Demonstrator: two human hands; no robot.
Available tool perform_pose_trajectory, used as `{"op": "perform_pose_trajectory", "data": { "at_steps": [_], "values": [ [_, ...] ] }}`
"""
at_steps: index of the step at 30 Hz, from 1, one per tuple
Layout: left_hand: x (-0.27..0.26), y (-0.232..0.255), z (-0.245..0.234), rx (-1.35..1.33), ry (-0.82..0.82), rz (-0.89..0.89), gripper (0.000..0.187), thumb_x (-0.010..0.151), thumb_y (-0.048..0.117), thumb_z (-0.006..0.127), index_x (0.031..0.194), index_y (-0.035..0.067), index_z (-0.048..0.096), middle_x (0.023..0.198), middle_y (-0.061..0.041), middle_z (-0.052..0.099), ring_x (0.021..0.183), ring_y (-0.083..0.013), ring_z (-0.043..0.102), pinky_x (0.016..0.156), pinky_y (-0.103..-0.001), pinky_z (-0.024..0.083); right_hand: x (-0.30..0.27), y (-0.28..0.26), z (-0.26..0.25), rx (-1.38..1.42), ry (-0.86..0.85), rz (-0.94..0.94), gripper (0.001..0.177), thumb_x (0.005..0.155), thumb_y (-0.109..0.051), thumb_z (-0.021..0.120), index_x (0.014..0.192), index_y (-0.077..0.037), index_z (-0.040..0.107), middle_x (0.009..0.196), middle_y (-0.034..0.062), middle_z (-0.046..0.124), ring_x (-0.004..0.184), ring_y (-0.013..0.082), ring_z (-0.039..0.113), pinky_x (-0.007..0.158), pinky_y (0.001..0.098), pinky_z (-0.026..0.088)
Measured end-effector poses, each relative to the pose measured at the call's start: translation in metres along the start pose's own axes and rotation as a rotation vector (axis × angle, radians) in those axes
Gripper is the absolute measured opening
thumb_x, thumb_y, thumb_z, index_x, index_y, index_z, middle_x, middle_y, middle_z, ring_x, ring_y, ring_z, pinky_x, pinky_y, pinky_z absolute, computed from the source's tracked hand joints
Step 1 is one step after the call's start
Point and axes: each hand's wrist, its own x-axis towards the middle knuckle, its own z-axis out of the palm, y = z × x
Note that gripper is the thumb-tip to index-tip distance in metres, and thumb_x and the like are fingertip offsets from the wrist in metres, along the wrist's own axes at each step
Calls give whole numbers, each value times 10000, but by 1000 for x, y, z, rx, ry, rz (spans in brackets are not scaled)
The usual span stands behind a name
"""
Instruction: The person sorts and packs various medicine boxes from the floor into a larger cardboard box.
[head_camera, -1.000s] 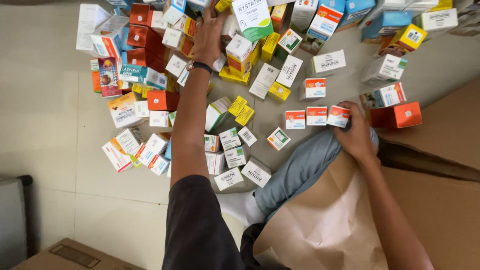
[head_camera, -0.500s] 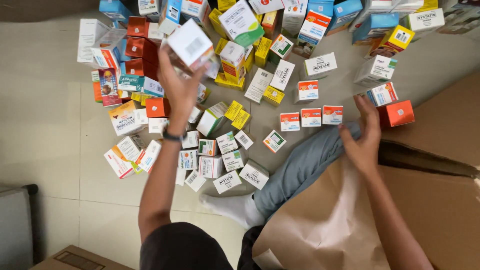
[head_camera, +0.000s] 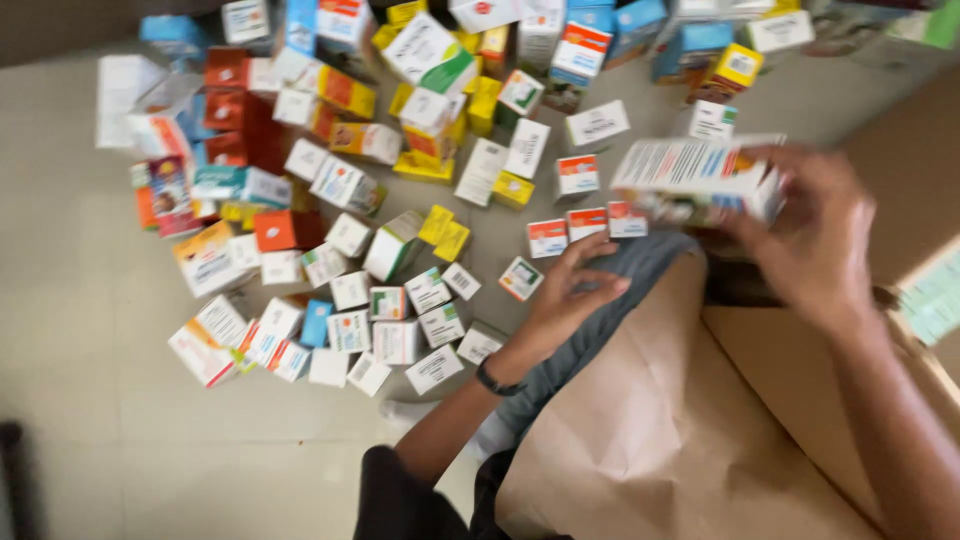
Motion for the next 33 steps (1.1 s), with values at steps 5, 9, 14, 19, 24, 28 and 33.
{"op": "perform_pose_trajectory", "data": {
  "at_steps": [5,9,14,19,24,28,33],
  "values": [
    [-20,6,-34,183,-9,71,508,939,114,751,1399,41,549,1408,-74,593,1117,-135,644,950,-309,582,52,37,-54,-585,169,-294,467,850,-99,917,1265,-37,713,1147,252,603,1053,412,637,869,476,532],
    [-45,31,-62,325,142,94,442,957,89,713,1371,33,569,1328,-74,641,1083,-127,643,937,-294,580,96,112,-55,-898,105,-174,495,773,-131,817,1258,-112,718,1282,222,620,1036,378,653,865,451,568],
    [-80,27,-88,394,303,82,417,945,76,709,1343,29,598,1258,-74,678,1037,-133,650,870,-276,558,136,211,-5,-849,-87,150,585,773,-255,880,1330,-154,732,1233,281,665,1052,469,668,851,540,560],
    [-109,31,-90,552,451,86,361,920,112,736,1264,46,648,1257,-59,717,1032,-119,666,871,-274,553,126,314,48,-879,-181,259,601,738,-243,873,1311,-131,730,1229,306,686,1108,465,664,932,496,560],
    [-111,26,-100,589,484,134,336,932,121,738,1252,50,662,1172,-40,728,961,-105,669,813,-258,548,112,285,46,-753,-103,242,697,798,-174,830,1443,-57,593,1267,328,638,1136,472,633,913,512,537],
    [-112,33,-88,617,506,85,330,927,101,727,1248,56,670,1011,-6,726,788,-66,617,696,-230,501,86,200,71,77,126,107,538,1000,-133,694,1465,10,465,1401,186,625,1321,329,641,1122,350,552],
    [-127,26,-80,674,504,137,234,928,91,731,1155,41,698,815,2,686,642,-44,526,573,-222,443,-12,101,135,117,394,-152,379,1019,8,621,1376,7,495,1416,177,488,1361,340,485,1175,456,465]
  ]
}}
